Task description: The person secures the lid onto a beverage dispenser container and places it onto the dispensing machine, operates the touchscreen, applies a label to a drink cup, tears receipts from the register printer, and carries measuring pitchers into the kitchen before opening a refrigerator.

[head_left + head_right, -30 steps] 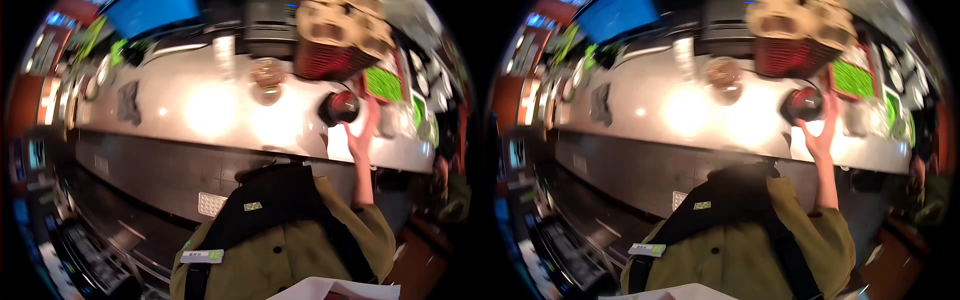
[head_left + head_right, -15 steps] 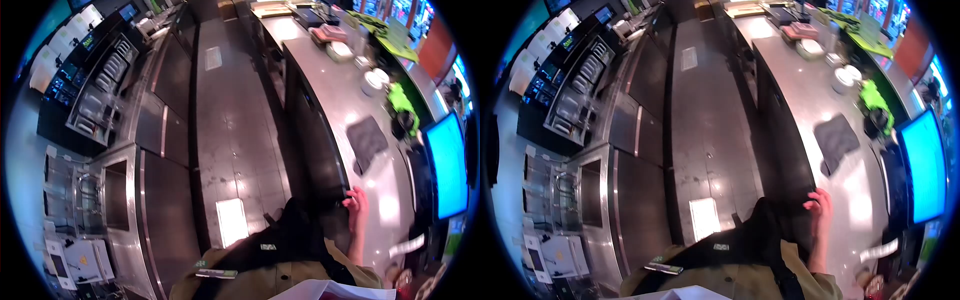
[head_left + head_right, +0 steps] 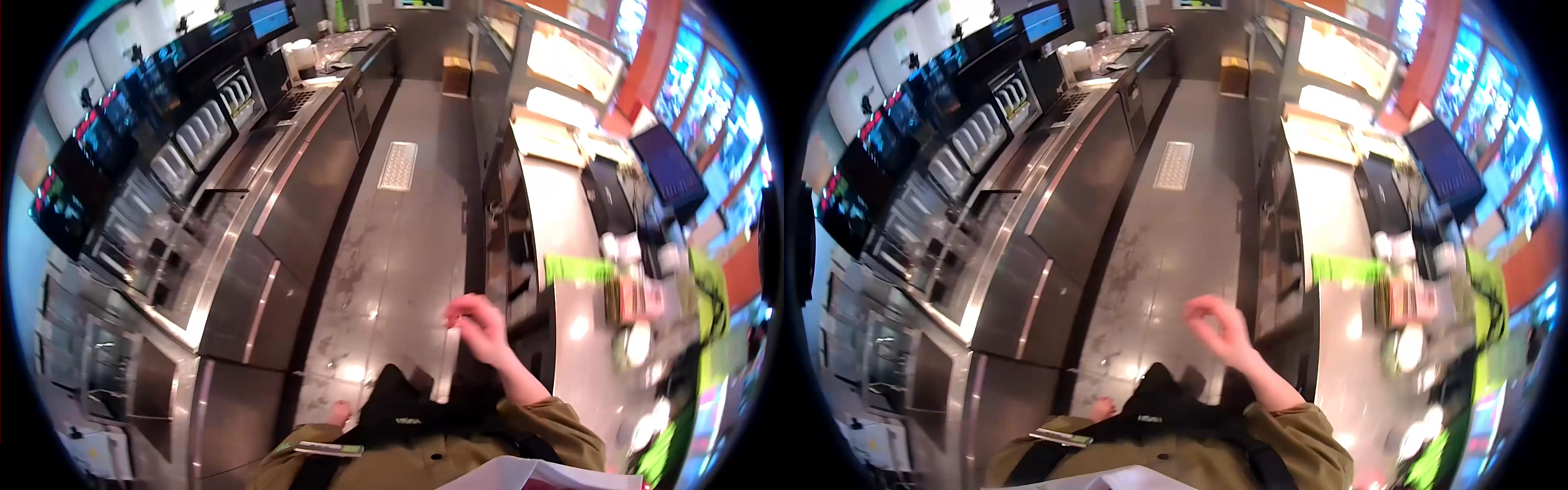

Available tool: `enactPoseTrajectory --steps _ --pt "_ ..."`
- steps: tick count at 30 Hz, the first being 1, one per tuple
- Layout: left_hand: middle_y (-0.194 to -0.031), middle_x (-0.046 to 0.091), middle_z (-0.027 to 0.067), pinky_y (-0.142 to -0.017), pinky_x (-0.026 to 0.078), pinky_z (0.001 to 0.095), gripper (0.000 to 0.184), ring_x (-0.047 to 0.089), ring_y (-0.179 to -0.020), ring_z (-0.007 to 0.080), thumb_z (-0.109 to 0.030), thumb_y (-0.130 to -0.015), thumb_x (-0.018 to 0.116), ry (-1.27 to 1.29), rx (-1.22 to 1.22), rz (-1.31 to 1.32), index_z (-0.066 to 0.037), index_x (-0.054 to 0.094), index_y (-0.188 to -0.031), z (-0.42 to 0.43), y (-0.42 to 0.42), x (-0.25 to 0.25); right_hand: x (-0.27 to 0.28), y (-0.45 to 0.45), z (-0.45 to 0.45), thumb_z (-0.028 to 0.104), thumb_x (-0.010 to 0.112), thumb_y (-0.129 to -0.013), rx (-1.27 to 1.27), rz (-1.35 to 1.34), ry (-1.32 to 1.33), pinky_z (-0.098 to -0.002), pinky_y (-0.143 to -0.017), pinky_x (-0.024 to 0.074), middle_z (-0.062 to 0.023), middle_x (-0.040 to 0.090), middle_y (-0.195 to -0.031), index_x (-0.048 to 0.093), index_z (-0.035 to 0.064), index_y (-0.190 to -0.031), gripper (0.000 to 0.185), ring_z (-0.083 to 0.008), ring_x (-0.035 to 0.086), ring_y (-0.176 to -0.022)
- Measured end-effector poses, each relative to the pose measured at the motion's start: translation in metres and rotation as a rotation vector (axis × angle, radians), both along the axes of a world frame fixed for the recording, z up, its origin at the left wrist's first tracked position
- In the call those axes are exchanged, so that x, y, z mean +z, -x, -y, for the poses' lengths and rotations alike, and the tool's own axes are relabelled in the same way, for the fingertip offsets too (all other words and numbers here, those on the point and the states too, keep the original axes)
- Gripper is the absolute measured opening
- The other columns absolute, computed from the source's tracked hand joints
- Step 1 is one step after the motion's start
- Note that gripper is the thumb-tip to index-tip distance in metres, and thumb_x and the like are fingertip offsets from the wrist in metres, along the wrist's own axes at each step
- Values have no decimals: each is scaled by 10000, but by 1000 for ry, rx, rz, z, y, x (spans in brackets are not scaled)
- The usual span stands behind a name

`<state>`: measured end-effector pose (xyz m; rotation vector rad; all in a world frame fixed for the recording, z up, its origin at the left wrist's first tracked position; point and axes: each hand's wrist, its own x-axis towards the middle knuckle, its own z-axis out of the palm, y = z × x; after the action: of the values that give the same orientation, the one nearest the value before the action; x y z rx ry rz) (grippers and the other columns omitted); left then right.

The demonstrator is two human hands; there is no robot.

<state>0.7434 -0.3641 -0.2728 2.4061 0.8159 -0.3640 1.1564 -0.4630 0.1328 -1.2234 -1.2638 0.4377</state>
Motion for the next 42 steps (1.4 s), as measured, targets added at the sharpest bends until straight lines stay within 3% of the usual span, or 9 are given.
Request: enactPoseTrajectory --steps 1,8,12,21,26,28,37,39,42 --pt "-601 534 95 -728 423 411 64 567 -638 256 -148 -660 578 -424 -319 -53 -94 567 -629 -18 -18 -4 -9 -25 -48 66 502 -814 84 126 49 -271 -662 461 -98 569 -799 493 -28 -1000 209 -166 574 -719" --pt "-778 603 118 -745 434 362 130 583 -774 250 -128 -696 569 285 1072 193 -70 609 -806 -290 -260 1 -232 -227 -212 462 540 -766 378 887 1419 -399 -742 470 -175 607 -918 565 28 -979 484 -322 578 -888" --pt "-844 620 125 -720 453 324 202 581 -820 237 -113 -682 569 172 992 196 -52 617 -869 -494 -450 64 -201 -312 -224 328 591 -786 25 -103 1328 -306 -658 470 -100 638 -816 602 11 -974 369 -154 595 -714" --pt "-874 614 169 -725 458 384 260 579 -820 326 -252 -759 484 373 607 205 -57 615 -871 -715 -795 35 -270 -556 -427 171 617 -751 -600 -535 1161 -327 -610 490 -137 639 -735 625 -20 -890 237 -204 621 -673" --pt "-836 620 161 -703 462 384 276 582 -785 324 -247 -733 517 398 -203 11 -42 616 -888 -848 -886 62 -198 -749 -718 197 558 -794 -318 192 784 -303 -670 465 -153 619 -798 599 -9 -897 233 -238 611 -752" --pt "-831 625 149 -710 461 383 297 592 -774 303 -261 -739 527 888 369 483 -41 615 -918 -919 -912 48 -172 -812 -837 167 557 -809 -244 227 544 -303 -664 464 -154 615 -823 588 -5 -925 210 -226 604 -741" --pt "-854 597 152 -718 467 347 161 589 -802 286 -102 -788 486 -254 551 912 -15 589 -877 -1335 -1180 204 -297 -1055 -1054 186 539 -752 -477 154 896 -363 -629 474 -170 611 -729 616 7 -784 197 -283 610 -722" --pt "-865 594 154 -702 464 342 178 587 -781 270 -103 -794 485 -166 639 1030 -18 589 -911 -1428 -1235 260 -344 -1104 -1011 205 540 -745 -41 991 975 -388 -497 424 -171 592 -708 619 27 -819 208 -281 572 -584" --pt "-834 596 147 -692 458 335 167 580 -763 270 -127 -774 510 -445 605 1090 -41 609 -877 -1585 -1300 288 -343 -1135 -1010 184 535 -745 -211 -19 1519 -380 -493 424 -155 585 -681 605 22 -777 179 -263 562 -567"
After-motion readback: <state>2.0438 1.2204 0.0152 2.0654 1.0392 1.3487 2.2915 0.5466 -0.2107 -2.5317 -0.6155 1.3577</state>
